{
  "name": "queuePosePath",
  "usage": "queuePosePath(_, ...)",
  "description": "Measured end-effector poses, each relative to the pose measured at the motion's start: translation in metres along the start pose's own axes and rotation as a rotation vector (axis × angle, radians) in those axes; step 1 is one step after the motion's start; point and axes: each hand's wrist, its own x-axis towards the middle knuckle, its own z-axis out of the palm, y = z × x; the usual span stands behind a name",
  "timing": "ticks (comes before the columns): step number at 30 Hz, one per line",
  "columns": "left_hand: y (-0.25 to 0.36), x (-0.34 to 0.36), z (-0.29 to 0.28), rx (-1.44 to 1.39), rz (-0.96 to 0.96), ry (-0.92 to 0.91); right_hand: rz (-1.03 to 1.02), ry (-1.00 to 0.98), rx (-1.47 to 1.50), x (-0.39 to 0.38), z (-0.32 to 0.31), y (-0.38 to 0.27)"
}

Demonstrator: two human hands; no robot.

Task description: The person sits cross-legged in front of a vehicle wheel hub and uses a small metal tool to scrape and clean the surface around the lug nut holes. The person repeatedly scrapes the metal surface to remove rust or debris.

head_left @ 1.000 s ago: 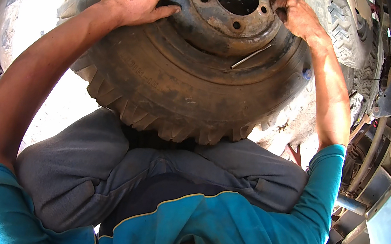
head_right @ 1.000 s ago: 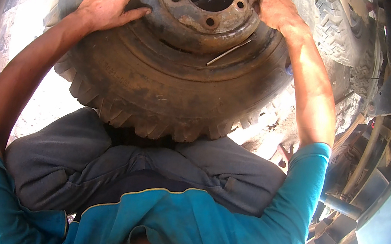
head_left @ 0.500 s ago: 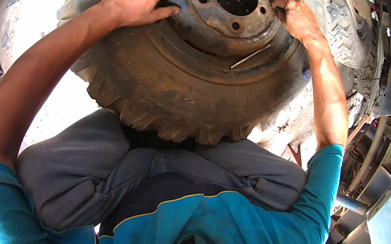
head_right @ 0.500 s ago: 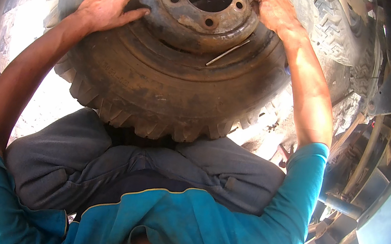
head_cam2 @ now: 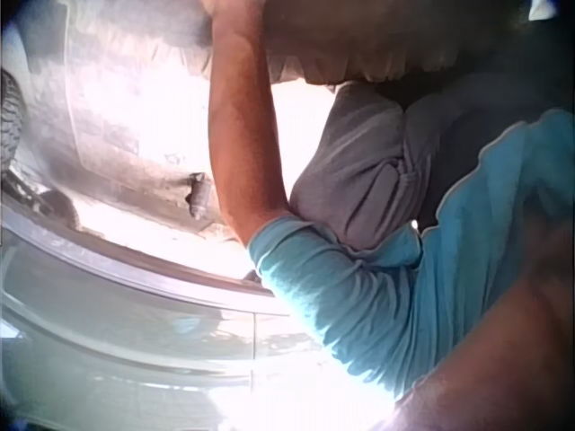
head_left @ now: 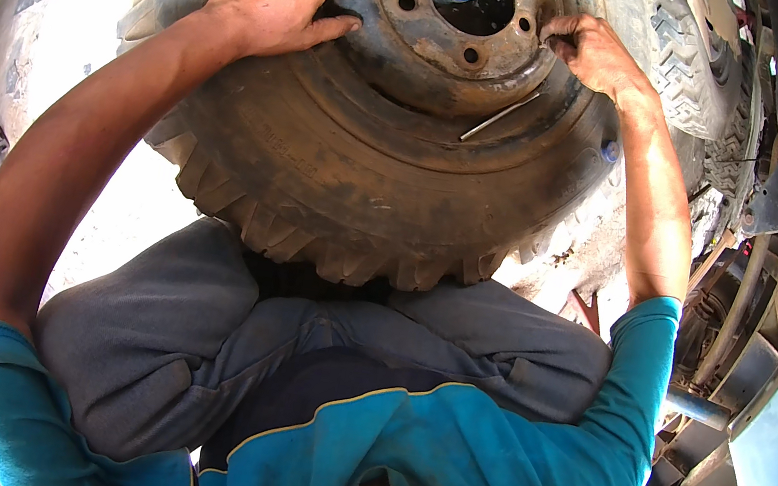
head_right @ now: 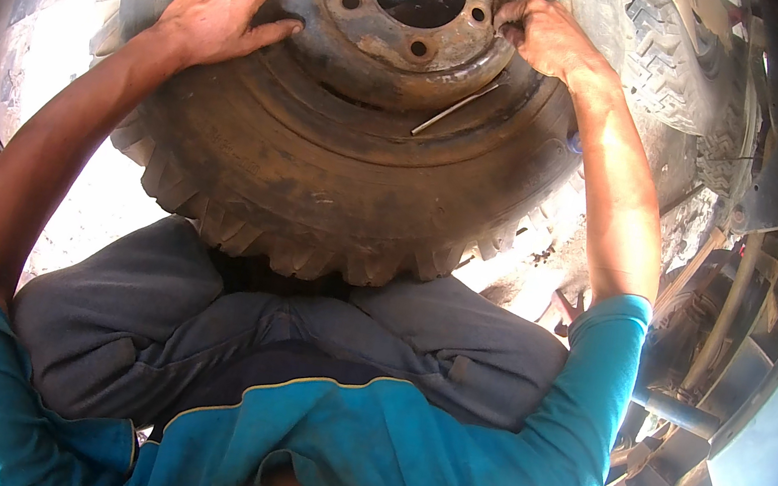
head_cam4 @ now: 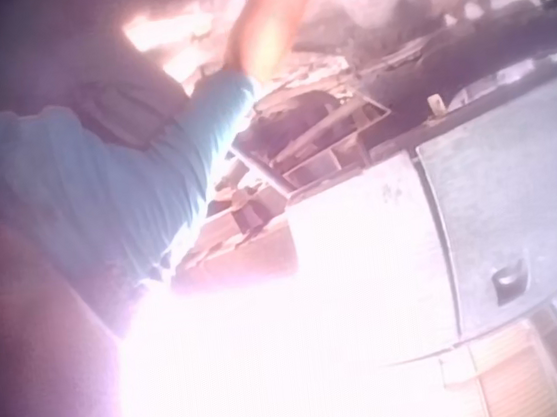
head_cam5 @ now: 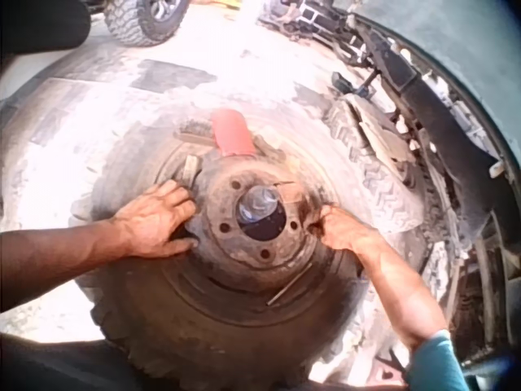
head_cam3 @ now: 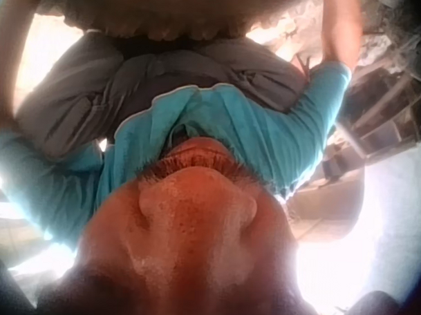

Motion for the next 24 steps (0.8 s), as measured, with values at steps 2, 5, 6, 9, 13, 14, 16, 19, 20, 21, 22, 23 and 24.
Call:
queuePosePath(2, 0.001, 0.000, 0.001, 0.007, -0.004, 0.002, 0.107, 0.118, -0.058, -0.002, 0.008, -0.003)
queuePosePath(5, -0.001, 0.000, 0.000, 0.020, -0.012, -0.009, 0.048, 0.193, -0.032, -0.016, 0.010, -0.015)
queuePosePath(6, 0.001, 0.001, -0.001, 0.010, -0.012, -0.014, -0.018, 0.090, -0.022, -0.020, 0.009, -0.018)
queuePosePath(9, 0.001, -0.001, -0.003, 0.019, -0.020, -0.013, 0.014, 0.007, 0.030, -0.020, 0.009, -0.026)
queuePosePath(13, 0.000, -0.001, 0.001, 0.030, -0.008, -0.004, 0.081, 0.088, -0.097, -0.027, 0.004, -0.035)
queuePosePath(14, -0.001, -0.001, 0.001, 0.035, -0.008, -0.002, -0.048, 0.087, -0.029, -0.029, 0.013, -0.025)
queuePosePath(16, 0.000, 0.000, 0.002, 0.033, -0.005, 0.003, 0.035, 0.064, -0.040, -0.027, 0.008, -0.032)
queuePosePath(19, 0.001, -0.002, 0.003, 0.045, -0.036, -0.010, 0.061, 0.055, -0.056, -0.025, 0.005, -0.031)
queuePosePath(20, 0.001, -0.001, 0.002, 0.035, -0.022, -0.005, 0.019, 0.040, -0.009, -0.030, 0.010, -0.026)
queuePosePath(21, 0.001, 0.000, 0.001, 0.026, -0.011, -0.003, -0.026, 0.025, 0.041, -0.030, 0.010, -0.028)
queuePosePath(22, 0.001, 0.000, 0.000, 0.017, 0.000, -0.001, -0.074, 0.006, 0.168, -0.032, 0.008, -0.033)
queuePosePath(23, 0.000, -0.001, -0.001, 0.015, -0.005, 0.005, -0.025, 0.051, 0.092, -0.029, 0.008, -0.035)
queuePosePath(24, 0.000, -0.002, -0.002, 0.008, -0.008, 0.013, 0.026, 0.093, 0.012, -0.027, 0.008, -0.037)
